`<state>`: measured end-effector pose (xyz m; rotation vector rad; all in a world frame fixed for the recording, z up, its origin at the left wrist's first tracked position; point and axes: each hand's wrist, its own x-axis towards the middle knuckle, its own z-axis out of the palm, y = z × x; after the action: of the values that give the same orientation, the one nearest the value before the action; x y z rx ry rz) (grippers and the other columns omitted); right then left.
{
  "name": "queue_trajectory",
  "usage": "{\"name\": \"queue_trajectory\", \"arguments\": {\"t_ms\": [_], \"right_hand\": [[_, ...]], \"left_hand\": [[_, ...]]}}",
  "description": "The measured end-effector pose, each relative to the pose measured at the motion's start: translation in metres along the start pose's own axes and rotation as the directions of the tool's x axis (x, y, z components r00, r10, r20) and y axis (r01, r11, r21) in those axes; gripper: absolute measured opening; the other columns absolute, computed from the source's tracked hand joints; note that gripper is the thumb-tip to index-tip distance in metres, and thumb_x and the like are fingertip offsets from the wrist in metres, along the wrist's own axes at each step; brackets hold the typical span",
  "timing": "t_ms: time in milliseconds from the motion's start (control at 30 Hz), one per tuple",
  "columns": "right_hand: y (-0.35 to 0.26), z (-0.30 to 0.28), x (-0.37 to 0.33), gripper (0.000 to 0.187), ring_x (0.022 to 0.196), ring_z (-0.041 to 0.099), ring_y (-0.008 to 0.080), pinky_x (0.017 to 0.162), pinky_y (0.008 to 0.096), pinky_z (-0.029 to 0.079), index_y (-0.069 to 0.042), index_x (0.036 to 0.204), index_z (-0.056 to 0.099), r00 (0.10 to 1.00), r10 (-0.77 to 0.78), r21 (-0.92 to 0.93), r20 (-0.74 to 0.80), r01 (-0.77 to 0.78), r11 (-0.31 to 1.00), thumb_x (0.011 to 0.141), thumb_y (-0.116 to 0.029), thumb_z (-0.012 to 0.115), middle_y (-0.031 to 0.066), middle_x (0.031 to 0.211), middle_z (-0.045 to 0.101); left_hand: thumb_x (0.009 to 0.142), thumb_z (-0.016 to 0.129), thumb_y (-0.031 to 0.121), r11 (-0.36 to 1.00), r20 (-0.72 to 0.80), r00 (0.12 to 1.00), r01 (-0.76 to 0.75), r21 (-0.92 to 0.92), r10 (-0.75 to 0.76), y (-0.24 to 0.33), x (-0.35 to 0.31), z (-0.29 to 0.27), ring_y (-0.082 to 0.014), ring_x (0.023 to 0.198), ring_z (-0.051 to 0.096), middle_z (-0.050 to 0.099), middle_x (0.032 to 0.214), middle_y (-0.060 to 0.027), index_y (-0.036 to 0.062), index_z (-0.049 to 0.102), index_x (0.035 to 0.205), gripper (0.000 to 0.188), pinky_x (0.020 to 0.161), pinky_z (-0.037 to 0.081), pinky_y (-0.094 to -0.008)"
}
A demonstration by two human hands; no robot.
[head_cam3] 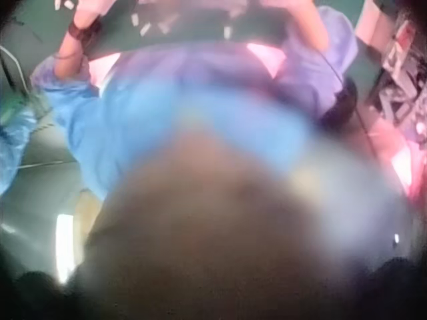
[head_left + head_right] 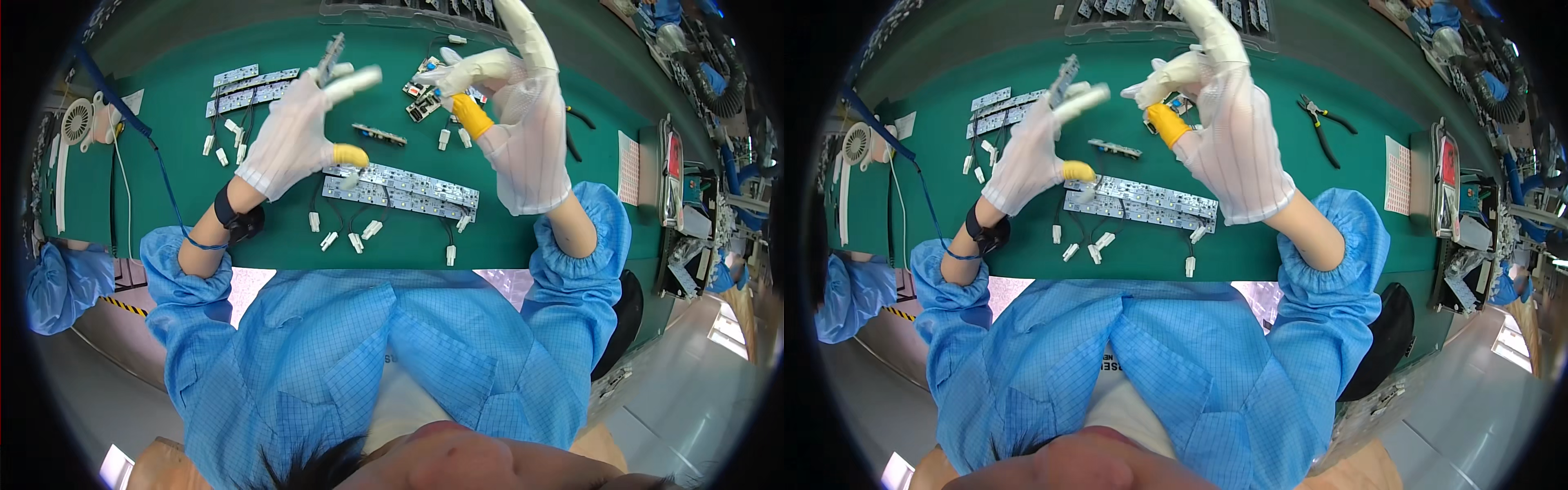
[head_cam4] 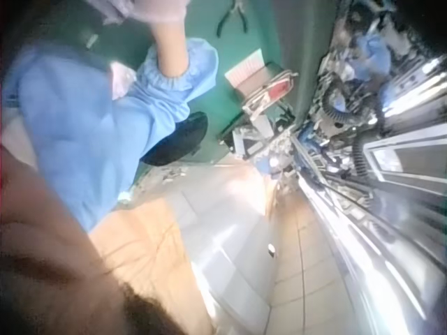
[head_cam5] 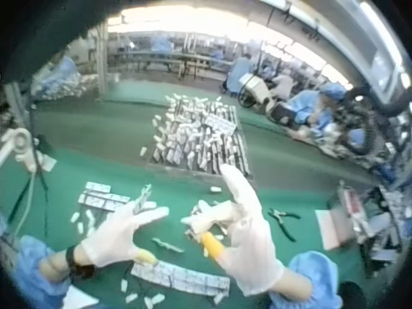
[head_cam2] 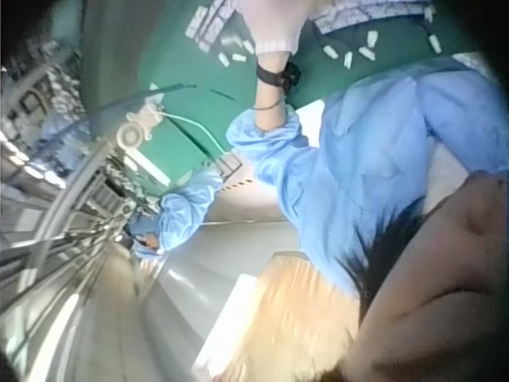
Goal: Assembling electronic components onto LED circuit board strips at a manual assembly station.
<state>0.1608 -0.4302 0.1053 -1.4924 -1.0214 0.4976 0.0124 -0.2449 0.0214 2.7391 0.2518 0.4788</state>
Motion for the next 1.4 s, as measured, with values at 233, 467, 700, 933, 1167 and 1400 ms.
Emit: {"name": "queue_trajectory", "arguments": {"t_ms": [233,467,700,933,1167,1400], "right_hand": [[0.047,0.008,0.047,0.096,0.088,0.064,0.0228,0.103,0.0455,0.04,-0.003,0.149,0.007,0.415,-0.908,0.841,0.062,0.468,0.271,0.074,0.018,0.063,0.0109,0.088,0.064],[-0.014,0.009,0.006,0.081,0.092,0.063,0.0193,0.092,0.0366,0.048,-0.004,0.146,0.021,0.997,0.083,0.598,0.0,-0.067,0.799,0.079,0.007,0.066,0.0113,0.096,0.06],[-0.007,0.004,0.003,0.097,0.1,0.063,0.0224,0.087,0.0344,0.052,-0.011,0.149,0.009,0.998,-0.047,0.4,0.051,0.023,0.916,0.076,0.005,0.07,0.0165,0.121,0.054],[-0.009,0.012,0.004,0.114,0.102,0.063,0.0236,0.08,0.035,0.054,-0.02,0.151,-0.011,0.992,-0.088,0.399,0.092,0.044,0.916,0.076,0.0,0.073,0.0198,0.132,0.051],[0.01,0.016,0.001,0.096,0.087,0.064,0.0255,0.069,0.034,0.052,-0.006,0.144,0.016,0.988,-0.156,0.264,-0.012,0.153,0.952,0.07,-0.008,0.077,0.0195,0.117,0.056],[0.023,0.005,-0.011,0.087,0.081,0.063,0.0264,0.066,0.0341,0.051,-0.002,0.137,0.025,0.97,-0.233,-0.107,-0.074,0.225,0.968,0.068,-0.011,0.078,0.0186,0.109,0.057]], "left_hand": [[0.087,0.064,0.045,0.385,0.029,0.975,0.113,-0.916,-0.22,0.03,-0.007,-0.032,-0.0084,0.091,0.062,0.063,0.114,-0.0116,0.0002,0.013,0.149,0.092,0.071,0.044,-0.0152],[0.088,0.059,0.046,0.543,0.004,0.983,0.104,-0.833,-0.182,0.045,-0.014,-0.033,-0.012,0.09,0.063,0.065,0.105,-0.0061,0.0009,0.035,0.139,0.072,0.075,0.049,-0.0231],[0.089,0.049,0.004,0.696,0.285,0.953,0.271,-0.665,-0.1,0.049,-0.008,-0.057,-0.0122,0.05,0.058,0.07,0.079,-0.0091,-0.0007,0.054,0.119,0.031,0.049,0.046,-0.0223],[0.095,0.047,0.022,0.496,0.356,0.926,0.369,-0.786,-0.125,0.046,-0.015,-0.053,-0.0083,0.041,0.049,0.062,0.063,-0.0039,-0.0034,0.055,0.112,0.032,0.041,0.039,-0.0196],[0.101,0.035,0.039,-0.496,0.652,0.758,0.572,-0.653,0.018,0.048,-0.018,-0.049,-0.0117,0.05,0.058,0.067,0.078,-0.009,-0.0018,0.054,0.118,0.048,0.053,0.052,-0.0222],[0.102,0.034,0.039,-0.189,0.431,0.9,0.412,-0.891,-0.07,0.055,-0.019,-0.045,-0.0118,0.058,0.062,0.068,0.079,-0.0082,-0.0018,0.057,0.117,0.049,0.062,0.054,-0.0241]]}}
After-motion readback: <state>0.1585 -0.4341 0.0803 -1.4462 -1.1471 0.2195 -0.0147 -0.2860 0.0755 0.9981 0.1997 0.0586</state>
